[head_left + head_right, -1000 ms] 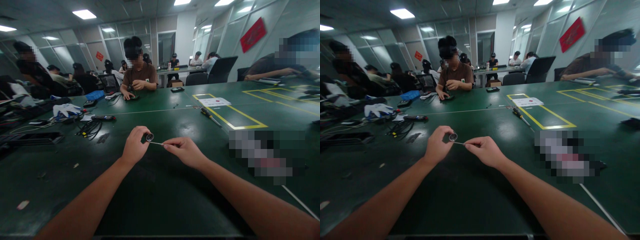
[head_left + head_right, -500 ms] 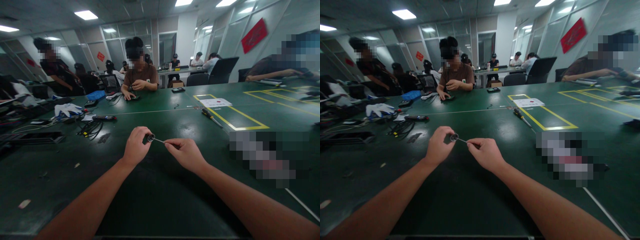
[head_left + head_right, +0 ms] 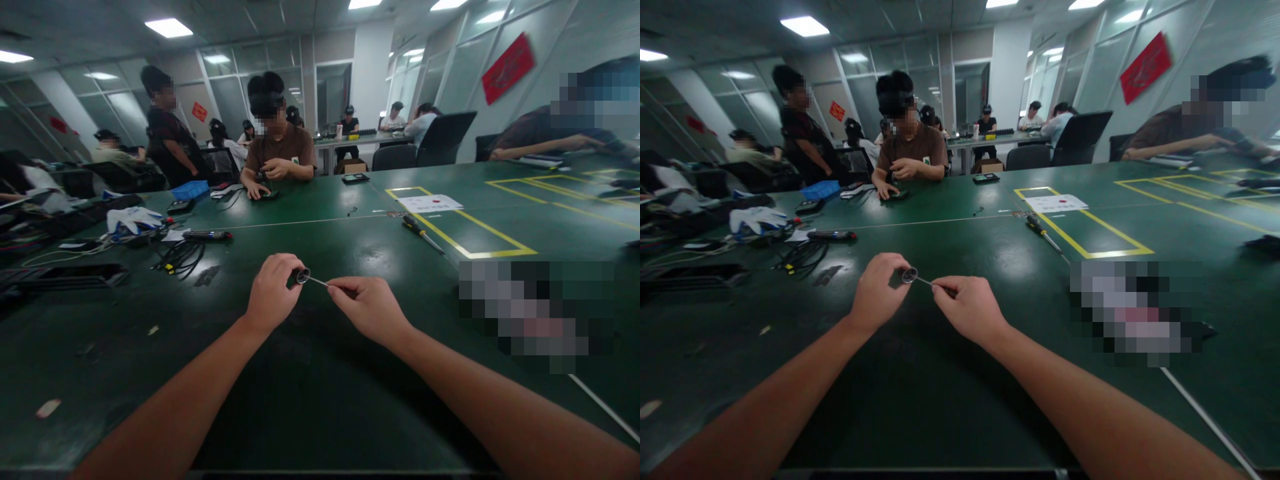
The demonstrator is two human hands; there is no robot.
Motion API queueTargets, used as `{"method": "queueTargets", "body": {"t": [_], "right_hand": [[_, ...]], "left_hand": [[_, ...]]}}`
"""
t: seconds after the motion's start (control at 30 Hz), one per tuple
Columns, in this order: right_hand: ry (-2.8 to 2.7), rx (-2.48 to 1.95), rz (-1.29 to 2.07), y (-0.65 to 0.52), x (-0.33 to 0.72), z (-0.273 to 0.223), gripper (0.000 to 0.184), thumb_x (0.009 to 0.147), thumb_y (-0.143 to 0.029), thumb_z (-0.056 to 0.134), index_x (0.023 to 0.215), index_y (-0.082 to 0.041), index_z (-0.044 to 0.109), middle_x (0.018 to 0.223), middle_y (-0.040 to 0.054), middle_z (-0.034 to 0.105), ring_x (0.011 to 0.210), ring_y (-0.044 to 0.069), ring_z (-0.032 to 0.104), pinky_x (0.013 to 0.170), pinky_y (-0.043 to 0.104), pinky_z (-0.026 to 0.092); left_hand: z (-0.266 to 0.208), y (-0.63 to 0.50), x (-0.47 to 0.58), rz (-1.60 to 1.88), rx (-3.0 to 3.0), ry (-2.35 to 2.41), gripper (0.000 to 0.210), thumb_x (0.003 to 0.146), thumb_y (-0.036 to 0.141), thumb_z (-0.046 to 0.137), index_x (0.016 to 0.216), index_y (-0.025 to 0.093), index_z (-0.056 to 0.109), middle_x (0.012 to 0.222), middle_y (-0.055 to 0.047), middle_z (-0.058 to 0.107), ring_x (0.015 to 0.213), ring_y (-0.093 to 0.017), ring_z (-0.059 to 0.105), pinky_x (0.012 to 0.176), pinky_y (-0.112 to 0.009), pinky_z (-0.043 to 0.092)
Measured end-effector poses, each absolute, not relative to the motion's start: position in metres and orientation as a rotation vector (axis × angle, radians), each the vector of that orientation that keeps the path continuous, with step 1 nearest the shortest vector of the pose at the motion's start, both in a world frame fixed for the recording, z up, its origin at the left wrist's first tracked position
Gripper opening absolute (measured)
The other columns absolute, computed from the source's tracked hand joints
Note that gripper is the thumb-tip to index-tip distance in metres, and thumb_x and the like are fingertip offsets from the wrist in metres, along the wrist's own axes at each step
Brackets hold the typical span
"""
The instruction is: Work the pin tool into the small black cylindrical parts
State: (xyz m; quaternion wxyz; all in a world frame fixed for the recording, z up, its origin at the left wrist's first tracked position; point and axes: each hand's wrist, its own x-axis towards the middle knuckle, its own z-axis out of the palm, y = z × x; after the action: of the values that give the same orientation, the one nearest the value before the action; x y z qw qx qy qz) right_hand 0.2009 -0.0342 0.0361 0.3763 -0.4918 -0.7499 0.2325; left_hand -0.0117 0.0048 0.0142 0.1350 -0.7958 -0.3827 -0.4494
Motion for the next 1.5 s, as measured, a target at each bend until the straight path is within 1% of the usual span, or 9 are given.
{"method": "queueTargets", "body": {"t": [0.17, 0.33, 0.57, 0.73, 0.8, 0.83, 1.03, 1.27, 1.5], "right_hand": [[-1.901, -1.26, 0.607, -0.035, 0.2, 0.036, 0.025, 0.093, -0.027, 0.06, 0.098, -0.022, 0.083, 0.081, 0.0007, 0.081, 0.067, 0.017, 0.071, 0.062, 0.029, 0.049], [-1.902, -1.282, 0.607, -0.035, 0.199, 0.035, 0.025, 0.094, -0.028, 0.058, 0.097, -0.022, 0.083, 0.077, 0.0007, 0.079, 0.065, 0.018, 0.07, 0.06, 0.029, 0.048], [-1.876, -1.251, 0.663, -0.035, 0.196, 0.03, 0.026, 0.094, -0.027, 0.058, 0.099, -0.023, 0.083, 0.08, 0.0013, 0.079, 0.07, 0.018, 0.07, 0.065, 0.029, 0.049], [-1.871, -1.131, 0.899, -0.025, 0.21, 0.034, 0.027, 0.093, -0.03, 0.061, 0.106, -0.021, 0.083, 0.077, 0.0009, 0.077, 0.064, 0.015, 0.063, 0.062, 0.028, 0.046], [-1.947, -0.966, 1.12, -0.021, 0.218, 0.038, 0.027, 0.089, -0.034, 0.067, 0.107, -0.021, 0.083, 0.086, 0.0024, 0.079, 0.069, 0.016, 0.065, 0.064, 0.029, 0.048], [-1.942, -0.938, 1.132, -0.021, 0.221, 0.04, 0.028, 0.088, -0.037, 0.069, 0.107, -0.021, 0.083, 0.087, 0.0028, 0.08, 0.071, 0.017, 0.066, 0.065, 0.029, 0.049], [-1.988, -1.044, 0.913, -0.027, 0.217, 0.045, 0.025, 0.093, -0.03, 0.063, 0.106, -0.025, 0.083, 0.096, 0.0011, 0.082, 0.081, 0.019, 0.072, 0.073, 0.03, 0.053], [-2.031, -1.187, 0.66, -0.032, 0.206, 0.039, 0.027, 0.095, -0.028, 0.058, 0.106, -0.027, 0.083, 0.081, -0.0015, 0.08, 0.065, 0.016, 0.069, 0.065, 0.029, 0.05], [-1.99, -1.231, 0.596, -0.034, 0.204, 0.04, 0.027, 0.096, -0.028, 0.057, 0.105, -0.027, 0.083, 0.078, -0.0018, 0.079, 0.062, 0.016, 0.068, 0.06, 0.029, 0.046]], "left_hand": [[0.015, 0.003, -0.011, -1.261, -2.305, -1.136, 0.022, 0.083, 0.004, 0.067, 0.097, 0.02, 0.06, 0.1, -0.005, 0.066, 0.097, -0.023, 0.063, 0.087, -0.037, 0.053], [0.017, 0.001, -0.011, -1.217, -2.336, -1.12, 0.021, 0.084, 0.004, 0.064, 0.096, 0.021, 0.061, 0.099, -0.005, 0.067, 0.097, -0.023, 0.063, 0.087, -0.038, 0.053], [0.019, 0.002, -0.009, -1.183, -2.364, -1.167, 0.019, 0.083, 0.007, 0.067, 0.095, 0.02, 0.061, 0.097, -0.005, 0.068, 0.093, -0.022, 0.065, 0.085, -0.036, 0.054], [0.02, 0.006, -0.015, -1.259, -2.391, -1.035, 0.021, 0.083, 0.004, 0.066, 0.096, 0.02, 0.062, 0.098, -0.004, 0.07, 0.096, -0.021, 0.066, 0.089, -0.035, 0.054], [0.02, 0.008, -0.019, -1.262, -2.383, -1.019, 0.025, 0.082, 0.002, 0.066, 0.098, 0.02, 0.063, 0.1, -0.004, 0.07, 0.099, -0.021, 0.066, 0.091, -0.036, 0.054], [0.02, 0.009, -0.021, -1.264, -2.372, -1.031, 0.026, 0.082, 0.001, 0.066, 0.099, 0.02, 0.063, 0.101, -0.005, 0.07, 0.1, -0.021, 0.066, 0.092, -0.036, 0.054], [0.018, 0.011, -0.024, -1.285, -2.295, -1.11, 0.027, 0.08, 0.0, 0.066, 0.097, 0.02, 0.062, 0.101, -0.006, 0.069, 0.1, -0.023, 0.065, 0.091, -0.038, 0.054], [0.017, 0.008, -0.019, -1.291, -2.307, -1.103, 0.023, 0.083, 0.003, 0.065, 0.098, 0.021, 0.062, 0.101, -0.006, 0.068, 0.1, -0.023, 0.065, 0.09, -0.039, 0.054], [0.015, 0.007, -0.019, -1.259, -2.317, -1.059, 0.024, 0.083, 0.003, 0.066, 0.1, 0.02, 0.061, 0.102, -0.006, 0.068, 0.1, -0.023, 0.063, 0.09, -0.039, 0.054]]}}
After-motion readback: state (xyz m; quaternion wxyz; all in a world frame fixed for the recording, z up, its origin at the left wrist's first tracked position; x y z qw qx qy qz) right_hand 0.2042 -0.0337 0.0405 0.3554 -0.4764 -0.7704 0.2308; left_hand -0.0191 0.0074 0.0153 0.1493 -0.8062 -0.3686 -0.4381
